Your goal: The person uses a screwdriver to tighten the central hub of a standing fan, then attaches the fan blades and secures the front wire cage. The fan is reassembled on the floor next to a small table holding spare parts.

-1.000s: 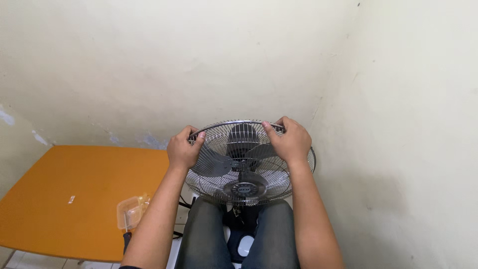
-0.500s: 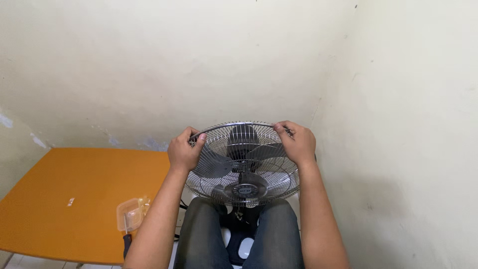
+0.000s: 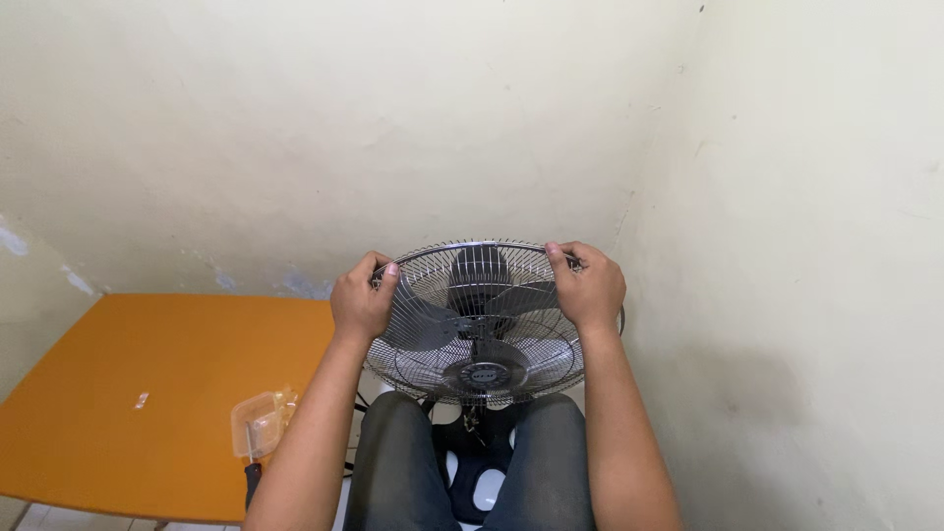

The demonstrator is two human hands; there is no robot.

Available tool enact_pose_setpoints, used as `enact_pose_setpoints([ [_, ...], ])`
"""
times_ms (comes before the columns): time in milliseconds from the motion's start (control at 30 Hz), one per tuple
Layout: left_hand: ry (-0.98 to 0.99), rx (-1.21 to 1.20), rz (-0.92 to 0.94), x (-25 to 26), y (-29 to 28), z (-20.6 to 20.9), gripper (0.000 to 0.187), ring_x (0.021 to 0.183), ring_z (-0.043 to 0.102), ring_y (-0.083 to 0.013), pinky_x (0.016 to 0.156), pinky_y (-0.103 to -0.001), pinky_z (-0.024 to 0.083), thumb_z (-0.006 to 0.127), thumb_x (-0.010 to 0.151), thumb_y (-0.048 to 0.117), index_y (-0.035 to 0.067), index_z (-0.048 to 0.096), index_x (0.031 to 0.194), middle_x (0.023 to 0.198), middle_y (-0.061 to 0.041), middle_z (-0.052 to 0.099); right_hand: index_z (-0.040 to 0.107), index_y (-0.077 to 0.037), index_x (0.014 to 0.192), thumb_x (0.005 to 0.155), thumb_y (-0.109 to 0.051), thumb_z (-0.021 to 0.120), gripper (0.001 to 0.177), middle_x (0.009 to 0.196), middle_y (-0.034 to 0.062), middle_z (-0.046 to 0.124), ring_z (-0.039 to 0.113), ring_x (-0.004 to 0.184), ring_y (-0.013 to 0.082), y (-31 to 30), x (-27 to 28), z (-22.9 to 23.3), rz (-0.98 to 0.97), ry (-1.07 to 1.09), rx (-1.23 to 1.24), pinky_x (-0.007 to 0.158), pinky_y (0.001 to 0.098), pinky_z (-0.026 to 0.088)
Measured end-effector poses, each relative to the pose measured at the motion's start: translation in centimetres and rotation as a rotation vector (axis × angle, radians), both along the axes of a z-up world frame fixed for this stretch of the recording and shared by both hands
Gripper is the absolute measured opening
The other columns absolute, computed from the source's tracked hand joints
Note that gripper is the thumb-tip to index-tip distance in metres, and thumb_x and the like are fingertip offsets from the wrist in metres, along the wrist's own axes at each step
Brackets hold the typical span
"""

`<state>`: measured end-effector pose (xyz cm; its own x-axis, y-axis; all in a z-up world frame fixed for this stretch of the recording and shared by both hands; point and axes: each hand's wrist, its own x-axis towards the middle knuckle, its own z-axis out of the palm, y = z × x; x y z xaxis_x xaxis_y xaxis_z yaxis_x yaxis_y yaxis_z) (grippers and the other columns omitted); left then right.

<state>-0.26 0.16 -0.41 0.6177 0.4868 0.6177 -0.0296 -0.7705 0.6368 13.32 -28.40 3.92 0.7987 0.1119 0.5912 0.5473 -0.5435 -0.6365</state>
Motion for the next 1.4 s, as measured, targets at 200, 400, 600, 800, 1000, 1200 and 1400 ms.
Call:
enact_pose_setpoints([
  [200,0.033,0.04,-0.026,-0.1,0.4,-0.6,0.039,0.083,0.073,-0.0344,0.07,-0.044,0.053,0.051,0.101,0.045,0.011,0.069,0.105,0.085,-0.013,0.073,0.081,-0.013,0.088,0.092,-0.06,0.063,0.05,0.08,0.0126,0.076,0.073,0.078,0.0328,0.3,-0.3,0.6,-0.074,0.01,-0.065,0.067,0.0423,0.055],
  [400,-0.112,0.266,-0.143,-0.8,-1.2,1.3,0.042,0.118,0.063,-0.0354,0.101,-0.046,0.047,0.041,0.11,0.034,0.006,0.064,0.13,0.128,-0.016,0.067,0.079,-0.013,0.09,0.095,-0.06,0.059,0.051,0.077,0.0123,0.074,0.072,0.075,0.0334,0.6,-1.2,1.4,-0.098,0.063,-0.113,0.063,0.0435,0.054],
  [600,-0.178,0.71,0.034,1.6,-6.7,5.4,0.092,0.108,0.066,-0.0297,0.09,-0.044,0.048,0.061,0.072,0.084,0.006,0.068,0.119,0.114,-0.013,0.07,0.078,-0.013,0.09,0.097,-0.055,0.058,0.047,0.074,0.0127,0.072,0.07,0.075,0.0355,0.3,-0.8,1.2,-0.103,0.059,-0.171,0.064,0.0468,0.052],
  [800,0.058,0.655,0.009,2.8,-8.2,7.9,0.092,0.075,0.066,-0.0248,0.066,-0.039,0.05,0.07,0.059,0.094,0.007,0.068,0.089,0.083,-0.007,0.064,0.074,-0.01,0.1,0.1,-0.05,0.053,0.045,0.087,0.0122,0.074,0.072,0.081,0.0319,-1.3,0.2,0.0,0.015,0.062,-0.092,0.071,0.0431,0.052],
  [1000,-0.034,0.617,0.032,1.7,-7.4,6.9,0.088,0.076,0.065,-0.0248,0.067,-0.039,0.05,0.069,0.059,0.093,0.01,0.067,0.088,0.082,-0.005,0.063,0.071,-0.007,0.116,0.102,-0.056,0.052,0.055,0.113,0.0121,0.072,0.066,0.111,0.0322,-3.0,0.2,-4.3,0.145,-0.338,0.007,0.098,0.0436,0.048],
  [1200,0.075,0.596,0.035,1.9,-6.7,6.9,0.092,0.077,0.067,-0.0242,0.068,-0.038,0.054,0.068,0.059,0.096,0.01,0.068,0.09,0.085,-0.006,0.065,0.056,-0.008,0.14,0.09,-0.079,0.046,0.087,0.138,0.014,0.062,0.06,0.131,0.0365,-2.6,1.4,-9.6,-0.217,-0.377,0.044,0.115,0.0498,0.039],
  [1400,0.122,0.58,0.081,1.9,-7.1,7.2,0.092,0.083,0.07,-0.0232,0.066,-0.039,0.056,0.069,0.058,0.096,0.012,0.068,0.094,0.087,-0.005,0.067,0.032,0.0,0.146,0.074,-0.084,0.069,0.117,0.129,0.0206,0.058,0.061,0.119,0.0343,-2.8,1.2,-13.3,-0.046,-0.14,0.515,0.104,0.0454,0.048],
])
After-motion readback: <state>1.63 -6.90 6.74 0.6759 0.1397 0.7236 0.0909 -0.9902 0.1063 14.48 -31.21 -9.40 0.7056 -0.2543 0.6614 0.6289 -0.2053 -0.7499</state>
